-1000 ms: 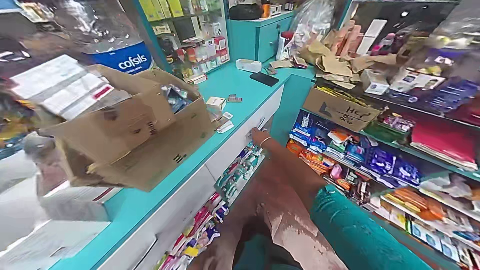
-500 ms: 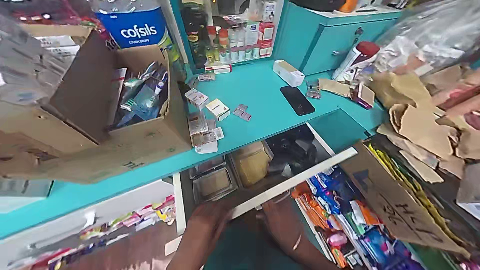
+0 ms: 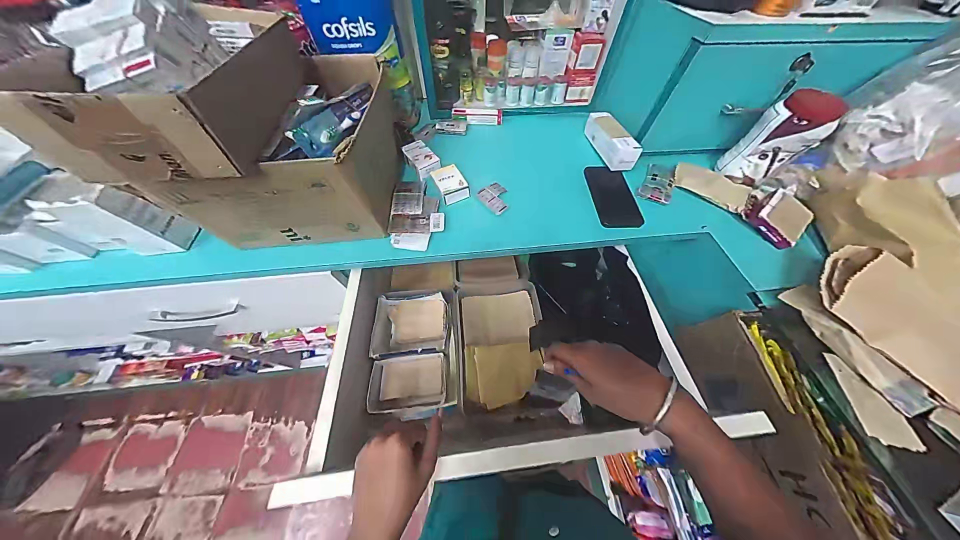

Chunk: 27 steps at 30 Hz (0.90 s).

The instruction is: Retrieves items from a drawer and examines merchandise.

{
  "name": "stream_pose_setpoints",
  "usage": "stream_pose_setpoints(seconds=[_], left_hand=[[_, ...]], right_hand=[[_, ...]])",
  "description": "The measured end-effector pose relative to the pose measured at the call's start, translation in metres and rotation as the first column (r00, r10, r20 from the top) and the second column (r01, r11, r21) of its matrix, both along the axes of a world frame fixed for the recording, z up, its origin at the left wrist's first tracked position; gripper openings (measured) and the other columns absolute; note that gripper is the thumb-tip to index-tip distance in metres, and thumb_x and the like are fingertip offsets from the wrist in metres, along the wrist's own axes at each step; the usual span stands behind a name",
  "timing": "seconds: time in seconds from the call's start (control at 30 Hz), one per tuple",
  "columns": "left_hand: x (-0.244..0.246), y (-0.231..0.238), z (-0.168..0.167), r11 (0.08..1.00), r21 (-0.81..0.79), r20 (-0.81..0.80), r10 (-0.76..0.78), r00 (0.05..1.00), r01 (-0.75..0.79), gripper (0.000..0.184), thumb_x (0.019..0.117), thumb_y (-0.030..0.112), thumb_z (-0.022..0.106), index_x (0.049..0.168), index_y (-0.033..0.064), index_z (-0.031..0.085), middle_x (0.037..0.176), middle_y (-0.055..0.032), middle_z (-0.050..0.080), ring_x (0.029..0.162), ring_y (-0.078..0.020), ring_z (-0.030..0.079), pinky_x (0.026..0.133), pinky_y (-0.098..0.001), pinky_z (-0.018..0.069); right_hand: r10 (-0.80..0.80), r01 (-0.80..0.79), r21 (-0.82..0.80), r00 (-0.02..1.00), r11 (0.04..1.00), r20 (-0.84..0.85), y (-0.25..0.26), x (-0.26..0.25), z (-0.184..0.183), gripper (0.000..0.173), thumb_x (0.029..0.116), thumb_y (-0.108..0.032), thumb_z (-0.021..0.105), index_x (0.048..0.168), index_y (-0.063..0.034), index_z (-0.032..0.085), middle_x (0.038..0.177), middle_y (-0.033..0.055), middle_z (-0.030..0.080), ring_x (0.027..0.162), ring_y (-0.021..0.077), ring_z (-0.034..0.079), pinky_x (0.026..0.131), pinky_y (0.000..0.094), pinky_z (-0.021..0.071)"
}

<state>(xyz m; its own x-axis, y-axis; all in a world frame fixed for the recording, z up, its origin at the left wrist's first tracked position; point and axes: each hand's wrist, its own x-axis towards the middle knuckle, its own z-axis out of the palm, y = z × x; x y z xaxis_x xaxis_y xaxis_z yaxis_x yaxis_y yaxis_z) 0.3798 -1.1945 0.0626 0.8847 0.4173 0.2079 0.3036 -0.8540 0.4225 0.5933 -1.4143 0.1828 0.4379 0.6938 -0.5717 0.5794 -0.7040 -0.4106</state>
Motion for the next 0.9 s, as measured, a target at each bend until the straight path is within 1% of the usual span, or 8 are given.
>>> stream_pose_setpoints(seconds=[0.13,0.3,0.4,0.53,0.6,0.7,0.83,0.9], left_hand=[[-0.033,-0.02,0.018,0.988,-0.109,-0.255,0.081,0.964,-0.111,0.059,0.1016,0.044,0.051,0.063,0.0022,0.068,0.062,-0.0176,0.066,0.061,-0.0396,0.069,0.056,-0.0617,0.0519],[-0.055,-0.032,0.015,0.987,-0.082,-0.202,0.117,0.972,-0.136,0.057,0.1016,0.041,0.053,0.061,0.0023,0.065,0.061,-0.0162,0.065,0.058,-0.0364,0.067,0.052,-0.0573,0.0507],[-0.056,-0.035,0.01,0.988,-0.056,-0.125,0.138,0.983,-0.146,0.058,0.1022,0.039,0.052,0.057,0.004,0.062,0.058,-0.0138,0.063,0.056,-0.0328,0.066,0.05,-0.0534,0.0501],[-0.055,-0.035,0.008,0.987,-0.056,-0.102,0.145,0.984,-0.152,0.057,0.1017,0.038,0.053,0.057,0.0046,0.063,0.059,-0.0123,0.064,0.057,-0.0306,0.067,0.051,-0.0517,0.0516],[-0.054,-0.035,0.01,0.986,-0.061,-0.12,0.147,0.982,-0.155,0.056,0.1015,0.039,0.053,0.058,0.0047,0.064,0.06,-0.012,0.065,0.057,-0.0306,0.067,0.051,-0.0522,0.0514],[-0.05,-0.032,0.011,0.985,-0.075,-0.143,0.141,0.98,-0.153,0.057,0.1021,0.04,0.053,0.059,0.0048,0.065,0.06,-0.012,0.065,0.058,-0.0309,0.068,0.052,-0.053,0.0518],[-0.043,-0.029,0.013,0.987,-0.078,-0.177,0.127,0.976,-0.142,0.054,0.1014,0.04,0.054,0.062,0.0049,0.067,0.063,-0.0121,0.067,0.061,-0.0316,0.069,0.054,-0.0539,0.0532],[-0.037,-0.025,0.014,0.988,-0.085,-0.197,0.11,0.974,-0.129,0.054,0.1016,0.039,0.053,0.063,0.0048,0.067,0.063,-0.0125,0.067,0.062,-0.0322,0.069,0.054,-0.0537,0.0535]], right_hand=[[0.172,-0.169,-0.117,0.985,0.979,0.023,0.041,0.026,-0.014,0.035,0.1106,-0.023,0.044,0.133,-0.0005,0.06,0.118,0.0282,0.066,0.112,0.0466,0.064,0.093,0.0639,0.0479],[0.173,-0.158,-0.078,0.952,0.984,0.253,0.104,0.08,-0.085,0.031,0.1023,-0.001,0.047,0.128,0.0028,0.063,0.129,0.0292,0.062,0.121,0.0481,0.06,0.096,0.0649,0.0475],[0.175,-0.155,-0.093,0.948,0.984,0.268,0.127,0.105,-0.117,0.031,0.101,-0.012,0.059,0.127,0.0039,0.064,0.13,0.0291,0.062,0.122,0.0478,0.059,0.098,0.0651,0.0469],[0.189,-0.145,-0.197,0.954,0.97,0.231,0.139,0.118,-0.127,0.049,0.0942,-0.026,0.072,0.131,0.0044,0.061,0.131,0.0302,0.061,0.124,0.0486,0.058,0.099,0.0673,0.0454],[0.206,-0.162,-0.192,0.949,0.968,0.239,0.14,0.122,-0.131,0.047,0.0954,-0.027,0.07,0.127,0.0065,0.062,0.128,0.0315,0.062,0.122,0.0498,0.059,0.098,0.0677,0.0452],[0.239,-0.201,-0.178,0.944,0.963,0.229,0.139,0.129,-0.13,0.036,0.1007,-0.023,0.062,0.127,0.0024,0.066,0.127,0.0299,0.064,0.12,0.0489,0.06,0.098,0.0676,0.0457],[0.283,-0.23,-0.226,0.928,0.947,0.242,0.141,0.125,-0.113,0.03,0.1018,-0.001,0.049,0.127,0.0067,0.062,0.13,0.0317,0.061,0.121,0.0505,0.059,0.097,0.0664,0.046],[0.234,-0.178,-0.209,0.931,0.961,0.28,0.14,0.127,-0.11,0.03,0.1012,0.003,0.047,0.126,0.0084,0.062,0.13,0.0322,0.061,0.122,0.0507,0.058,0.098,0.0659,0.0457]])
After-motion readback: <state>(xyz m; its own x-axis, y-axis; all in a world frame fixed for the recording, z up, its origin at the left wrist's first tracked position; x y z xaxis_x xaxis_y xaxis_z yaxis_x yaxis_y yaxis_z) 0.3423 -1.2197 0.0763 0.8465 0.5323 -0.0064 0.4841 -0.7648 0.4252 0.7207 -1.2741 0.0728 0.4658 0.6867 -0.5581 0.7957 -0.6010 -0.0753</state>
